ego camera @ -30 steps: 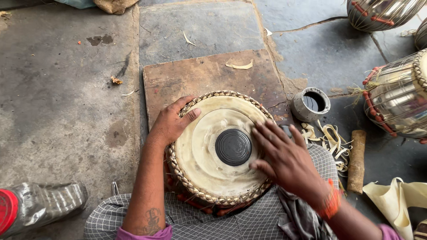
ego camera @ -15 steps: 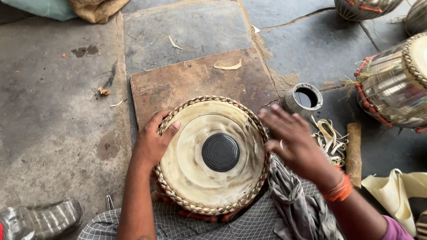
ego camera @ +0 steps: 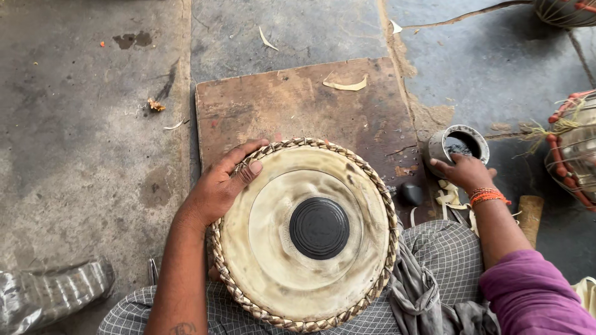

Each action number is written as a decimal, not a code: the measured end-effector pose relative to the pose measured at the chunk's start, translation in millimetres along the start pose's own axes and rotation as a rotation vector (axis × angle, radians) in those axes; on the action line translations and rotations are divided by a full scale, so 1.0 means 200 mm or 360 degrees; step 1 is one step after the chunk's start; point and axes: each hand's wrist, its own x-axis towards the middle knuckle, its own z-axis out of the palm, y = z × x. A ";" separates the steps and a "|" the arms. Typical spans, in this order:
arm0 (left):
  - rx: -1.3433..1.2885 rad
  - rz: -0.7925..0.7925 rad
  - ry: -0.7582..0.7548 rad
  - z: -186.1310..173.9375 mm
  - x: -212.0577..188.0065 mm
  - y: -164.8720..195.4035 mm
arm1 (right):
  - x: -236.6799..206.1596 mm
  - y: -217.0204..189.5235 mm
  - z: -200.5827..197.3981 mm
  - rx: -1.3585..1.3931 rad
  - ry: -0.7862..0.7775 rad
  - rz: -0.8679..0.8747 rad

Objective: The person sits on the floor with a tabla drum across their lap and repeatedly rubs a dark paste over the center of the drumhead in circular motions by hand, pressing and smoothing it to build up the black tuning disc, occasionally reaching to the paste cup beside them and patting the head with their palm.

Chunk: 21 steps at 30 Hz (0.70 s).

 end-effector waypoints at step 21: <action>0.0063 -0.0005 0.0112 0.02 0.06 -0.07 | -1.20 -0.35 -0.24 0.0134 0.0675 -0.1745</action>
